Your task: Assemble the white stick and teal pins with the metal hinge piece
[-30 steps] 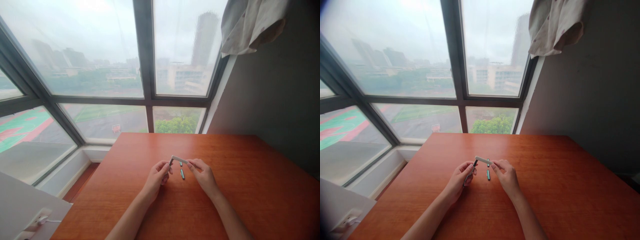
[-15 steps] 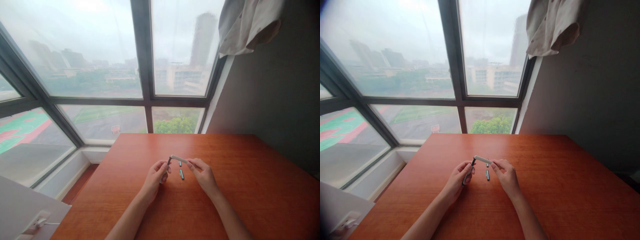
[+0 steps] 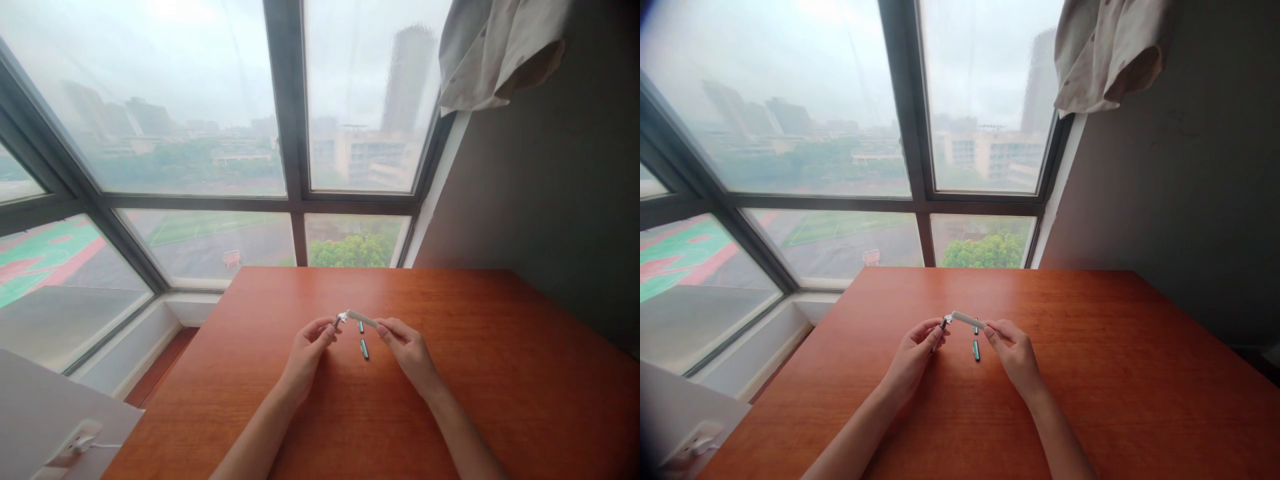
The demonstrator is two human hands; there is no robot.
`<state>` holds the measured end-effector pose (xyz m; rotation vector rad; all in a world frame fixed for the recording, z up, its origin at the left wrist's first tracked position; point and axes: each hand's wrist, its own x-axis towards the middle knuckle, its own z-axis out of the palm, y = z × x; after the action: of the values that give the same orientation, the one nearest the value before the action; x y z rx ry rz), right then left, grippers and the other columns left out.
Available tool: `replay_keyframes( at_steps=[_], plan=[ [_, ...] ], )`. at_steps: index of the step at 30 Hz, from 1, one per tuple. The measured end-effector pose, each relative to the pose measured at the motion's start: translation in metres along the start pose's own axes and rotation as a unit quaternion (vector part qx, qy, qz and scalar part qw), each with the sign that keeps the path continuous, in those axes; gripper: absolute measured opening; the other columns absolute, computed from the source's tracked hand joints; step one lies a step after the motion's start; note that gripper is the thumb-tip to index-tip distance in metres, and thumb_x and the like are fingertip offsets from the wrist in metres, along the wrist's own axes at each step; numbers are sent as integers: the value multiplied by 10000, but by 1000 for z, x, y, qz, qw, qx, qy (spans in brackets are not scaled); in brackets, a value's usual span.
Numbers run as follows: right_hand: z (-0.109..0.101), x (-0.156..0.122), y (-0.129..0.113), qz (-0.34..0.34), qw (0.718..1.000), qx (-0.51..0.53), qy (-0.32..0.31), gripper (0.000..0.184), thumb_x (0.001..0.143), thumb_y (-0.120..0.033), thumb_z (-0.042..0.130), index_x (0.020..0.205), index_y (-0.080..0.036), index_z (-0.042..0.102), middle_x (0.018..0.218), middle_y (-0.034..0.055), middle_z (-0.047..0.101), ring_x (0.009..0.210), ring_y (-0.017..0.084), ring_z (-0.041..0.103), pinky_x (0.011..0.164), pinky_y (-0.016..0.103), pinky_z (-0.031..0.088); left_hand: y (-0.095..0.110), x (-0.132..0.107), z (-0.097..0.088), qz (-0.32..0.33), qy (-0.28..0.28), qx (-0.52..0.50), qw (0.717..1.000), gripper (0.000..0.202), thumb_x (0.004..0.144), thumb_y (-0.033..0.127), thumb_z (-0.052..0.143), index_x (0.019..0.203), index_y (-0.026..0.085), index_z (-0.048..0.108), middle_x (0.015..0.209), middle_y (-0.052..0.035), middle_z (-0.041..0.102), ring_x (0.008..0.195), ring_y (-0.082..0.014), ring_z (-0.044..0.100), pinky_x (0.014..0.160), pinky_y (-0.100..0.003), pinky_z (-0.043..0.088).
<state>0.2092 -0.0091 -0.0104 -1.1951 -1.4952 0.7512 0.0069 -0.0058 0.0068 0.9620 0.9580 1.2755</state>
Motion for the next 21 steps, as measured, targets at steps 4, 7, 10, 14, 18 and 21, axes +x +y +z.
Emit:
replay_keyframes(
  at_steps=[4, 7, 10, 14, 18, 21],
  plan=[
    [0, 0, 1, -6, 1000, -6, -1, 356, 836, -485, 544, 917, -190, 725, 849, 67, 695, 807, 220, 619, 729, 307, 495, -2, 1, -3, 8, 3, 11, 1000, 293, 674, 372, 749, 878, 163, 724, 775, -69, 684, 704, -164, 534, 675, -255, 397],
    [-1, 0, 2, 8, 1000, -12, 10, 363, 844, -485, 532, 924, -186, 720, 835, 62, 689, 792, 214, 618, 705, 294, 491, -1, 1, -3, 9, -7, 9, 1000, 281, 673, 355, 753, 877, 164, 728, 784, -72, 688, 718, -167, 541, 691, -259, 402],
    [-2, -1, 0, 8, 1000, -8, 4, 366, 839, -489, 536, 918, -183, 720, 844, 65, 693, 804, 221, 620, 719, 303, 496, -1, 2, -4, 14, 4, 13, 1000, 290, 661, 359, 761, 874, 165, 730, 773, -70, 688, 700, -166, 544, 667, -256, 402],
    [-1, -1, -3, 5, 1000, 9, -22, 358, 837, -486, 543, 923, -190, 724, 878, 69, 703, 841, 232, 626, 751, 315, 498, -3, 3, -4, 21, 23, 12, 999, 294, 655, 358, 765, 874, 165, 730, 756, -68, 691, 684, -162, 549, 657, -259, 407],
    [0, -1, 2, 34, 999, -1, -11, 381, 825, -507, 549, 932, -186, 724, 831, 60, 701, 783, 217, 624, 698, 299, 494, -5, 1, -4, 22, 1, 4, 1000, 269, 678, 344, 752, 878, 166, 729, 780, -74, 702, 711, -166, 568, 698, -274, 424],
    [0, -1, 6, 53, 999, 5, 4, 393, 807, -518, 567, 926, -178, 724, 809, 50, 692, 767, 207, 617, 687, 286, 485, -6, 1, -4, 24, -10, 8, 1000, 266, 683, 338, 751, 883, 165, 729, 797, -78, 708, 739, -171, 580, 726, -280, 432]
  ],
)
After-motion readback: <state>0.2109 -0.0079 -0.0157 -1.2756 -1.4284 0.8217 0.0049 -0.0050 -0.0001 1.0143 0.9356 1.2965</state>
